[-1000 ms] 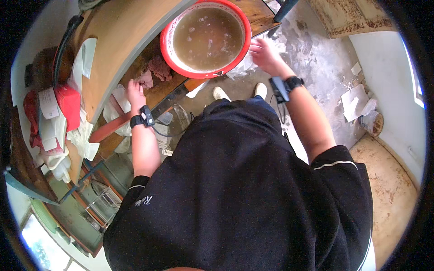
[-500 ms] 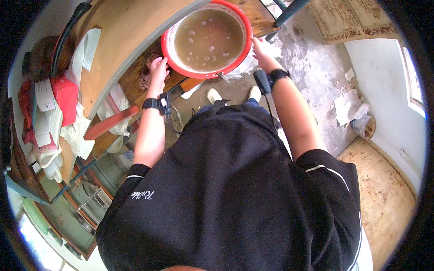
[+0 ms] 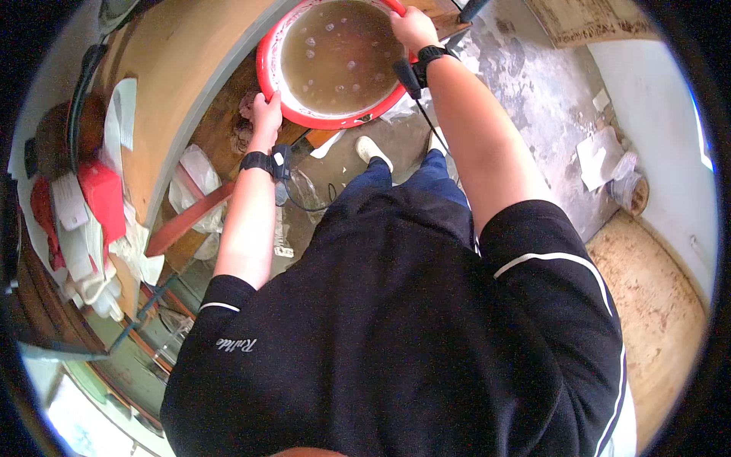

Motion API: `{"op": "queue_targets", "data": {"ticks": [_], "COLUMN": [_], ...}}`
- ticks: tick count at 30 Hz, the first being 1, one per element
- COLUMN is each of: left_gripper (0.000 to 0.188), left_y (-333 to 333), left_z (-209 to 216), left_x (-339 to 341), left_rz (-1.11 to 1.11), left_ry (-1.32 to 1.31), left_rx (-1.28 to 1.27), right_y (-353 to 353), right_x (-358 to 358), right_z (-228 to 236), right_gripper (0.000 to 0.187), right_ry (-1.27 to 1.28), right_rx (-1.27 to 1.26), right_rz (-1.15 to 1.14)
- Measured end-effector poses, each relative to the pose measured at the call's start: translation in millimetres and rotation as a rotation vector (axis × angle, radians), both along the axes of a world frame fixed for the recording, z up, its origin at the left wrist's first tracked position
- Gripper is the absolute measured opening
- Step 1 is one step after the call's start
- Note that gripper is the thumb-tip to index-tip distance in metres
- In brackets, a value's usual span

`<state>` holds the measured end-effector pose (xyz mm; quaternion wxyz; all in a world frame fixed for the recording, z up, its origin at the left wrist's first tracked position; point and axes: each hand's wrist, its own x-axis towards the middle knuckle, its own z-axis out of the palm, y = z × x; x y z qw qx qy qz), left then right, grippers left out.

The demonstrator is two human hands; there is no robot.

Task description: Wiping a wooden shelf with a cloth and then rinsing the cloth and the basin at an outdoor sink.

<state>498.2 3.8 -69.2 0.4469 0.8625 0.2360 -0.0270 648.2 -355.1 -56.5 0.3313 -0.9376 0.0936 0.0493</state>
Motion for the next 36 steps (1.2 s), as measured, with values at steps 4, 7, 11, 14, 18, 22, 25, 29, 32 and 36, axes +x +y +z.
{"op": "queue_targets", "data": {"ticks": [4, 7, 11, 14, 18, 22, 25, 29, 32, 36], "left_gripper": [0.037, 0.038, 0.036, 0.034, 0.037, 0.042, 0.047, 0.047, 0.044, 0.047], "left_y": [17, 7, -17, -19, -8, -7, -33, -62, -47, -61], "left_z": [-16, -16, 5, 8, 4, -11, 2, 23, 17, 14], "left_x": [-21, -15, -13, -8, -15, 6, 5, 4, 3, 7], "left_rz": [0.151, 0.147, 0.119, 0.117, 0.198, 0.47, 0.54, 0.632, 0.62, 0.629], "left_ry": [-0.062, -0.052, 0.017, -0.031, 0.003, 0.241, 0.189, 0.13, 0.07, 0.13], "left_rx": [0.054, 0.139, 0.157, 0.123, -0.005, -0.983, -0.876, -0.445, -0.241, -0.014], "right_y": [41, 31, 15, 14, 26, 6, 5, 1, 10, -2], "right_x": [-35, -39, -35, -33, -42, -23, -22, -20, -21, -22], "right_z": [60, 68, 57, 54, 66, 33, 20, 10, 20, 19], "right_gripper": [0.037, 0.035, 0.034, 0.033, 0.032, 0.044, 0.042, 0.04, 0.038, 0.037], "right_ry": [0.012, 0.018, 0.013, 0.026, 0.107, 0.025, 0.059, 0.039, 0.046, 0.058], "right_rx": [0.291, 0.332, 0.321, 0.205, 0.299, 0.212, 0.196, 0.158, 0.194, 0.199], "right_rz": [-0.077, -0.093, -0.065, -0.066, -0.106, -0.011, -0.01, 0.015, 0.016, 0.025]}}
